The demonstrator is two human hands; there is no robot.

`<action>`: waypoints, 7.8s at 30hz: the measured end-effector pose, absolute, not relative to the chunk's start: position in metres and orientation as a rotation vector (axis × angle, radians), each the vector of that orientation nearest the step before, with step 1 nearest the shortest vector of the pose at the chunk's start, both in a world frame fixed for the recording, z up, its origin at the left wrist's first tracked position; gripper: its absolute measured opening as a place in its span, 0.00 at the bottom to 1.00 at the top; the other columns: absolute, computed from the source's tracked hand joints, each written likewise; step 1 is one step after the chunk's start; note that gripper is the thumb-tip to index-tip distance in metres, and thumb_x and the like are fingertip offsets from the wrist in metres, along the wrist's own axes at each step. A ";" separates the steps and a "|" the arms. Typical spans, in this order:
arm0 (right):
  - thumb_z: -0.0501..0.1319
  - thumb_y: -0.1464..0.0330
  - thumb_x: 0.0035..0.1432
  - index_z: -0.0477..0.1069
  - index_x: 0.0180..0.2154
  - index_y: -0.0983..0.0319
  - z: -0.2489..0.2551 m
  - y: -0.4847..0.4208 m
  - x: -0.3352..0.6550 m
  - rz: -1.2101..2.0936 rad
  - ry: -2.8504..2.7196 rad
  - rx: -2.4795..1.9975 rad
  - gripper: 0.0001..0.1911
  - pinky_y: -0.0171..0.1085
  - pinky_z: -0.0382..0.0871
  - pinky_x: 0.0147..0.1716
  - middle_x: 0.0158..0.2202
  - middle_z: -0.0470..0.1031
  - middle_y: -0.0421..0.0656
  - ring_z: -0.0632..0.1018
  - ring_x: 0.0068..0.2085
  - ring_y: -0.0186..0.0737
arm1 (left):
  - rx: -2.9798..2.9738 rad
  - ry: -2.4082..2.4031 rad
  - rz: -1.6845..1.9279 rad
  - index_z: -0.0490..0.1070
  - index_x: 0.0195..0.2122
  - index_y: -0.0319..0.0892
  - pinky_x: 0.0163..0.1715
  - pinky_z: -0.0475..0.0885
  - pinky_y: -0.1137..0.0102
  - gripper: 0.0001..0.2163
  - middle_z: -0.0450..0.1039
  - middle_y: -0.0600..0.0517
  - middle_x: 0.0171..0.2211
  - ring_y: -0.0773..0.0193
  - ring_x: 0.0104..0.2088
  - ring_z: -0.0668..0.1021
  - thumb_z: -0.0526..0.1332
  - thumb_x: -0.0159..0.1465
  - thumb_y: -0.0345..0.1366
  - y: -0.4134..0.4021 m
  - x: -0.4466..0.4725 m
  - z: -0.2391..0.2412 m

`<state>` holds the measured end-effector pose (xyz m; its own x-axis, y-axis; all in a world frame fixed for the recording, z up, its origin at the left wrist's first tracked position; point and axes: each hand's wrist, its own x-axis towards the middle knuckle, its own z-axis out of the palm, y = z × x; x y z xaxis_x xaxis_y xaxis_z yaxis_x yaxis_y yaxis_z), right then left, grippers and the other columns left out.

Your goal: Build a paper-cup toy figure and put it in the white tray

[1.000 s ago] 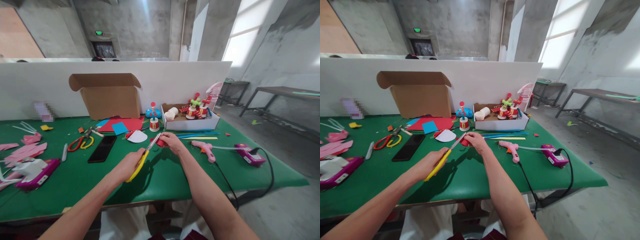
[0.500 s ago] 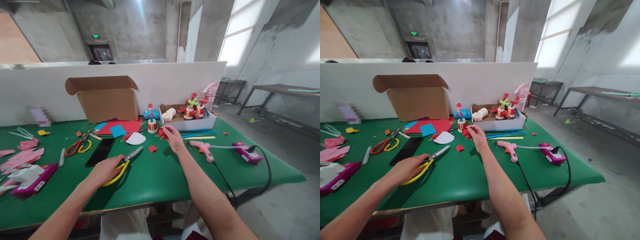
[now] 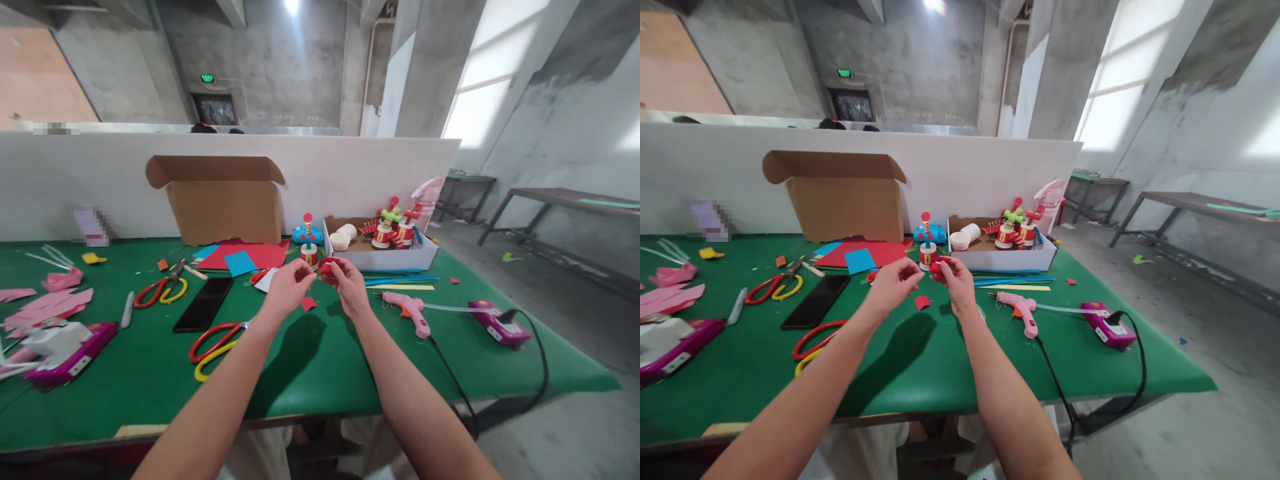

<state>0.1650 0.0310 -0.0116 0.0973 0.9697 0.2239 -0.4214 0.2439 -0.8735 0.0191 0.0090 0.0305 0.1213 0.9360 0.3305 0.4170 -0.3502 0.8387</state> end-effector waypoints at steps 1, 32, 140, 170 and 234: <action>0.68 0.58 0.45 0.73 0.35 0.59 -0.012 0.031 0.166 1.162 -0.941 -0.736 0.16 0.37 0.73 0.35 0.34 0.78 0.41 0.77 0.34 0.37 | 1.799 1.243 1.246 0.67 0.29 0.42 0.25 0.65 0.74 0.06 0.69 0.57 0.23 0.69 0.23 0.71 0.61 0.54 0.38 0.014 0.029 0.026; 0.69 0.58 0.44 0.72 0.35 0.59 -0.013 0.030 0.166 1.450 -0.953 -0.722 0.17 0.40 0.73 0.38 0.36 0.79 0.42 0.79 0.37 0.40 | 1.255 0.962 1.391 0.68 0.29 0.40 0.19 0.64 0.75 0.11 0.66 0.59 0.18 0.73 0.17 0.67 0.62 0.50 0.41 0.023 0.042 -0.012; 0.67 0.62 0.41 0.72 0.29 0.62 -0.006 0.043 0.178 1.063 -0.785 -0.789 0.12 0.32 0.67 0.22 0.24 0.77 0.38 0.74 0.23 0.33 | 2.570 1.853 -0.080 0.63 0.48 0.35 0.39 0.70 0.61 0.13 0.76 0.38 0.40 0.49 0.42 0.79 0.47 0.65 0.33 -0.031 0.028 0.019; 0.69 0.61 0.40 0.74 0.30 0.62 -0.008 0.042 0.179 1.070 -0.796 -0.777 0.14 0.33 0.70 0.27 0.26 0.78 0.38 0.77 0.28 0.36 | 2.554 1.835 -0.100 0.63 0.46 0.36 0.39 0.71 0.62 0.12 0.76 0.38 0.41 0.50 0.39 0.79 0.47 0.65 0.33 -0.035 0.029 0.022; 0.67 0.60 0.39 0.73 0.30 0.61 0.000 0.033 0.173 1.180 -0.859 -0.804 0.15 0.31 0.66 0.22 0.25 0.76 0.37 0.74 0.25 0.33 | 2.400 1.860 0.025 0.60 0.46 0.39 0.37 0.72 0.60 0.09 0.76 0.40 0.38 0.48 0.39 0.80 0.49 0.64 0.32 -0.038 0.037 0.015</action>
<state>0.1730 0.0332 0.0000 0.1599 0.9773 0.1387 -0.4324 0.1957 -0.8802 0.0371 -0.0383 0.0150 0.2518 0.9664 -0.0510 0.9647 -0.2464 0.0931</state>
